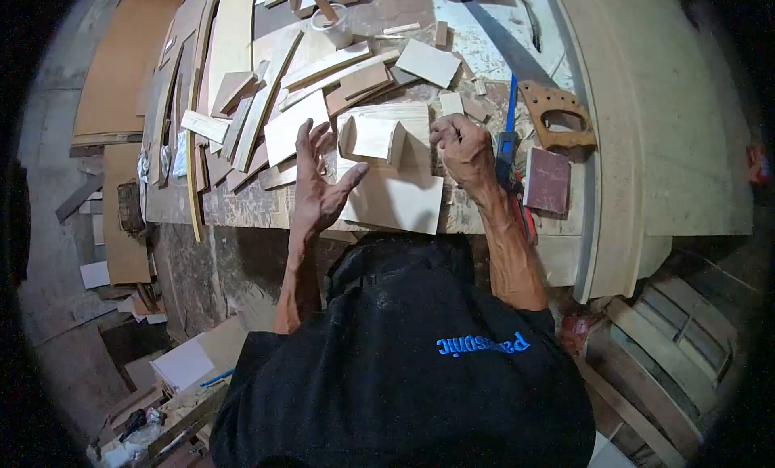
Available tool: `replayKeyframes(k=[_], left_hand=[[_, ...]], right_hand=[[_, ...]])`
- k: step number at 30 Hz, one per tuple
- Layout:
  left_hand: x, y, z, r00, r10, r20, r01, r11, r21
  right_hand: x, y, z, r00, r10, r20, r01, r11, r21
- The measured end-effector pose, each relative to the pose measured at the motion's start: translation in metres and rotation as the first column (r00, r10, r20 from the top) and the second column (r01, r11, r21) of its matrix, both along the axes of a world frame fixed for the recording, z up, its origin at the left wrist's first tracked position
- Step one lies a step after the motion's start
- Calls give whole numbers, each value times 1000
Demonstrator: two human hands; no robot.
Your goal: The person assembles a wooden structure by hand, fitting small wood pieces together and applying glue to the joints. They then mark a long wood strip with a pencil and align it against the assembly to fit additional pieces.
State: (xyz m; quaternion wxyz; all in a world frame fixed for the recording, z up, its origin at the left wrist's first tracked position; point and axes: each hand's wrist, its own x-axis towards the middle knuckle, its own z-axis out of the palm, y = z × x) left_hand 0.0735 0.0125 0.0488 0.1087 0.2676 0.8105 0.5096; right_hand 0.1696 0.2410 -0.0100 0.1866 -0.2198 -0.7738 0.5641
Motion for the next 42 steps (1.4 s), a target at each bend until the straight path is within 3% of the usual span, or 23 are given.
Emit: replayKeyframes(k=[3, 6, 7, 10, 14, 15, 18, 22, 23, 30, 34, 38, 39, 42], left_hand=[[3, 4, 10, 993, 42, 107, -41, 999, -6], [3, 2, 16, 978, 81, 194, -73, 996, -47], [3, -1, 12, 972, 75, 222, -73, 997, -18], [-3, -9, 7, 958, 28, 284, -33, 999, 11], [-15, -23, -12, 940, -84, 332, 76, 996, 36], [-17, -21, -11, 944, -90, 319, 91, 996, 13], [-27, -28, -21, 951, -154, 269, 160, 987, 0], [-42, -30, -18, 951, -173, 257, 203, 974, -98], [-46, -33, -22, 956, -187, 227, 211, 974, -87], [-59, -36, -24, 951, -279, 137, 292, 952, -87], [-46, -30, -37, 970, -232, 65, 237, 968, -87], [-28, -24, -37, 970, -201, 137, 196, 979, 53], [-27, -23, -37, 971, -197, 138, 187, 979, 83], [-28, -24, -41, 974, -224, -7, 225, 974, 41]], right_hand=[[-8, 0, -1, 995, -19, -100, 10, 995, -95], [-6, 6, 4, 999, 48, -24, -47, 997, 65], [-8, 4, 4, 999, 34, -39, -33, 999, 7], [-8, 10, 8, 984, 65, 167, -94, 980, 175], [-14, 5, -4, 996, -44, 77, 26, 976, 216], [-15, 6, 7, 982, 6, 186, -32, 990, 134], [-20, 2, -10, 1000, -8, 8, 7, 996, 87], [-17, -7, -3, 997, 72, -15, -72, 997, -25], [-14, -2, -12, 987, 163, -5, -162, 983, 88], [-6, -18, 12, 960, 277, 26, -273, 922, 275], [-5, -31, 18, 959, 264, 100, -282, 916, 285], [-5, -38, 19, 962, 244, 121, -271, 905, 327], [-4, -41, 22, 964, 233, 125, -258, 933, 249], [-4, -40, 26, 957, 232, 174, -279, 899, 338]])
